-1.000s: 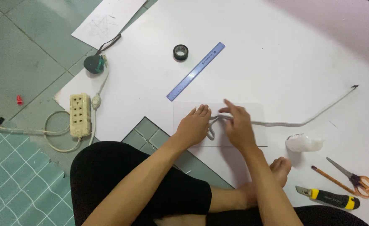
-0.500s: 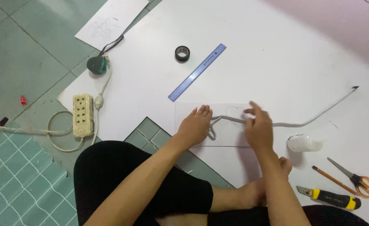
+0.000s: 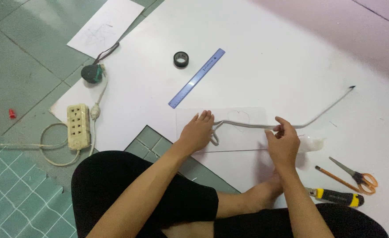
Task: Assembling a star-shaped light by gluing a flexible neon strip onto a paper template
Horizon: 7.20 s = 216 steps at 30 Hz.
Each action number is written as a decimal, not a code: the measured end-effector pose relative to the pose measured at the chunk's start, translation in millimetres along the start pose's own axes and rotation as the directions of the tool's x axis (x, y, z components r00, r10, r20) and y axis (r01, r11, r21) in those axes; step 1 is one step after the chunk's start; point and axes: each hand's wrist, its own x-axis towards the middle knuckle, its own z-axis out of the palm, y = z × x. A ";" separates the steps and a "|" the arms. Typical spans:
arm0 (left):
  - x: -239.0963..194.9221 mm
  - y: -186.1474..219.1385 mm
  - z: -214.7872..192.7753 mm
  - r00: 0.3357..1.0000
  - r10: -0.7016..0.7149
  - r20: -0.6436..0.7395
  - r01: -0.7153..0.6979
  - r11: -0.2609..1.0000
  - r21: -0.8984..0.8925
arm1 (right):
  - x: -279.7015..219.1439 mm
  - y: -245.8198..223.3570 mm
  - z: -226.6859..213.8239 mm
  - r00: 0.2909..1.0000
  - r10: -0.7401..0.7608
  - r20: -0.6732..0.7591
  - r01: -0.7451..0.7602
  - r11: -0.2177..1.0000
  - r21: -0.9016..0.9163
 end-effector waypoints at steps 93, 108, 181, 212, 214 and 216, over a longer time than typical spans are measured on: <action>53.6 10.8 39.4 0.837 -0.041 -0.545 0.118 0.987 0.108 | -13.8 -39.3 40.0 0.989 0.134 0.063 -0.140 0.984 0.110; -30.9 -20.9 -17.7 0.932 -0.337 -0.136 0.342 0.940 0.015 | -40.1 -44.3 68.1 0.894 -0.282 0.347 0.316 0.948 -0.043; -23.1 -14.5 5.1 0.912 -0.386 -0.138 0.312 0.871 -0.379 | -63.7 -61.0 78.2 0.893 -0.199 0.404 0.261 0.960 -0.105; -19.4 -5.7 -2.0 0.975 -0.129 -0.182 0.122 0.991 -0.051 | -60.2 -56.3 78.1 0.892 -0.202 0.404 0.262 0.960 -0.098; -20.5 -2.1 -2.2 0.974 -0.132 -0.183 0.128 0.991 -0.035 | -58.3 -56.2 78.6 0.892 -0.192 0.410 0.251 0.963 -0.095; -24.7 1.2 -2.7 0.971 -0.127 -0.202 0.124 0.992 -0.024 | -55.7 -53.5 83.7 0.924 -0.239 0.298 0.248 0.969 0.008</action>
